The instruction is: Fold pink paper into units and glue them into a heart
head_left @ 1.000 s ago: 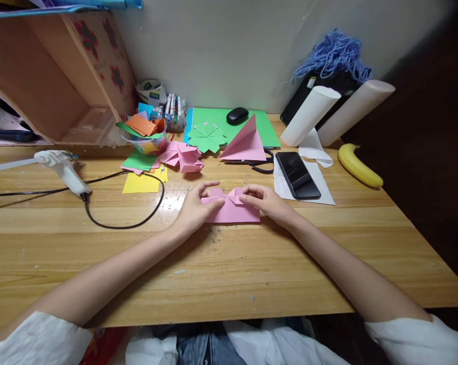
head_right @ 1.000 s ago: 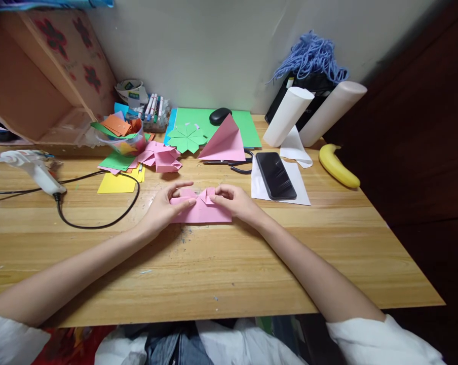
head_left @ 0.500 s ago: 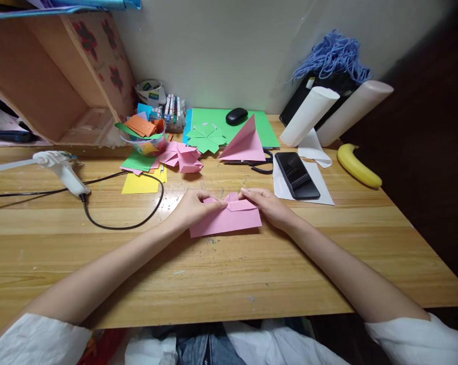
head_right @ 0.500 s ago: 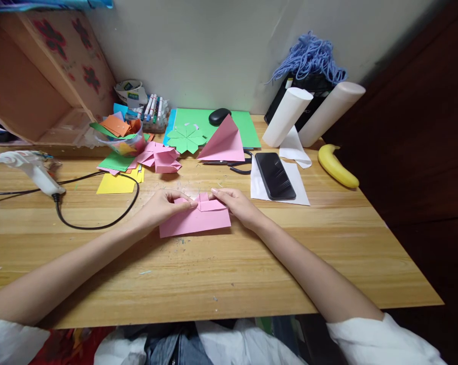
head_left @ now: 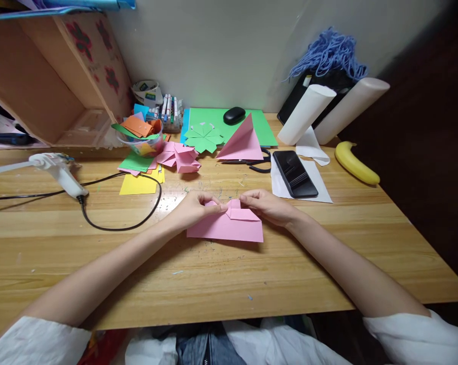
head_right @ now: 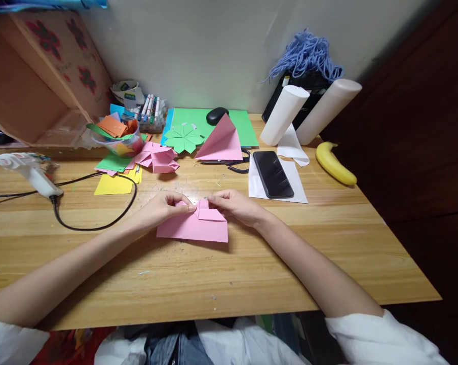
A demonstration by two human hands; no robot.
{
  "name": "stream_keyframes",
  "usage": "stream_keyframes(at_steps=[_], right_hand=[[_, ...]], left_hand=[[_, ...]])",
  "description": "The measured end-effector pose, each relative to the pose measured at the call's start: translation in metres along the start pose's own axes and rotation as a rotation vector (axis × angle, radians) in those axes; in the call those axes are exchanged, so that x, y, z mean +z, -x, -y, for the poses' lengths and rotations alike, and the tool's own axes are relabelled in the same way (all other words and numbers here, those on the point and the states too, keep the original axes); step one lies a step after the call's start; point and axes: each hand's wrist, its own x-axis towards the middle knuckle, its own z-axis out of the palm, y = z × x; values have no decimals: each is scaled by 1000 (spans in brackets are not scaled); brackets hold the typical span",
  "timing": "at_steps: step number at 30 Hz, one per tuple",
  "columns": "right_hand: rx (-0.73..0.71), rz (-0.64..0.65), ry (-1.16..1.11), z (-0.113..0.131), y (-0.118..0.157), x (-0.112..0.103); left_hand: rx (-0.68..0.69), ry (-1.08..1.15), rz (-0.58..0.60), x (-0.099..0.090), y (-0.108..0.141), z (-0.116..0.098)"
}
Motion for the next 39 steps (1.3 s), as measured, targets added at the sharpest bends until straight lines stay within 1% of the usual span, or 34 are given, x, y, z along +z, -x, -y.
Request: stream_keyframes(at_steps=[3,5,12,15,22,26,28,33,35,37,39], right_hand=[[84,68,-151,0,1,-1],[93,77,-170,1,1,-2],[61,110,-60,6,2,0],[70,118,-7,7,2,0],[90,131,-14,9,3,0],[69,133,47,10,4,0],[50,109,52,9,4,-1],[47,34,-80,3,2,0],[45,-44,-70,2,1,3],[31,-121,-29,2,0,7],[12,-153,-2,2,1,11]], left_hand=[[5,-6,22,0,1,-1],[7,-10,38,-1,1,-1],[39,-76,55,0,1,0],[51,-105,79,0,1,1],[66,-114,130,-1,0,0],[70,-132,117,-1,0,1],[63,-140,85,-1,1,1],[16,-147,-23,-3,0,0],[34,-111,-15,-4,-1,1],[44,-29,32,-3,-3,3],[27,43,72,-2,-4,6]])
